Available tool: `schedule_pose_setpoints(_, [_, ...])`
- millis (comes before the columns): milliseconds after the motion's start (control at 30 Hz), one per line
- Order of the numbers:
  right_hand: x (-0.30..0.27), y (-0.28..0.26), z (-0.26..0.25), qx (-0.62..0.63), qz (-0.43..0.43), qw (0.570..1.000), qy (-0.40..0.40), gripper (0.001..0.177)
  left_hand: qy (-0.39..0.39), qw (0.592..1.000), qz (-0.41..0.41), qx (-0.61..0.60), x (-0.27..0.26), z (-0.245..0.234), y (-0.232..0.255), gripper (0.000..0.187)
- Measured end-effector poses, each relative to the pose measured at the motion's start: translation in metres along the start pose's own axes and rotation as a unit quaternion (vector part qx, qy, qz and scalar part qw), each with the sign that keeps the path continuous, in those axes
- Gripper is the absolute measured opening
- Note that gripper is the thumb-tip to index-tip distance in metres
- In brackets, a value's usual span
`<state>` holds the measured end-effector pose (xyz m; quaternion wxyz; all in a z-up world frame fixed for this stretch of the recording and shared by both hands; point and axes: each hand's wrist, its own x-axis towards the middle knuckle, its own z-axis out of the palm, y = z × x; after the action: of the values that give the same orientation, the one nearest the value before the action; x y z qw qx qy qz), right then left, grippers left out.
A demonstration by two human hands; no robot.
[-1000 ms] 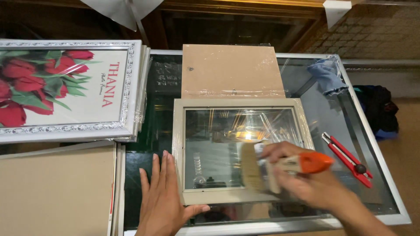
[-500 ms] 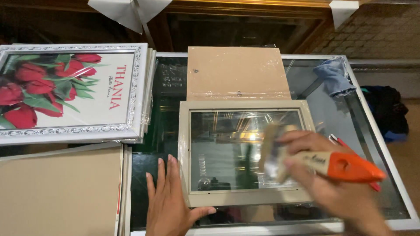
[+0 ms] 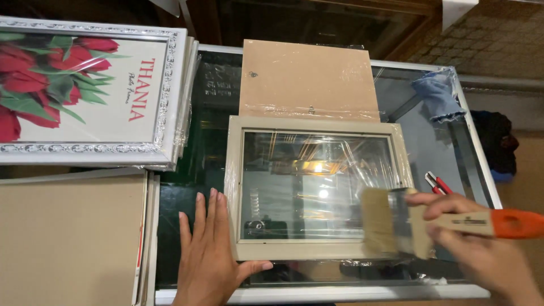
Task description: Clean the glass of a picture frame using a cloth and a brush.
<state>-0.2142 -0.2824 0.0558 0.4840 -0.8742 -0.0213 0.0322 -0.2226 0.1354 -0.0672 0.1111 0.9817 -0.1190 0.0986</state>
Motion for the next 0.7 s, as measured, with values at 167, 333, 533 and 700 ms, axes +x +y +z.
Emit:
schedule_pose_setpoints(167, [-0.003,-0.025,-0.022,-0.179,0.053,0.979,0.082,0.021,0.005,1.000,-0.007,0.004,0.000,0.002,0.001,0.166])
schedule_pose_setpoints(333, [0.027,-0.105,0.049,-0.268,0.077,0.959,0.059,0.048,-0.001,1.000,0.000,-0.007,0.001,-0.002,-0.001,0.169])
schedule_pose_setpoints(533, [0.136,-0.104,0.142,-0.055,-0.378,0.919,-0.099,0.031,-0.061,0.997,-0.021,-0.043,0.002,-0.008,0.001,0.180])
schedule_pose_setpoints(700, [0.123,-0.112,0.155,-0.140,-0.324,0.916,-0.193,0.057,0.005,0.999,-0.015,0.030,-0.001,0.003,0.000,0.182])
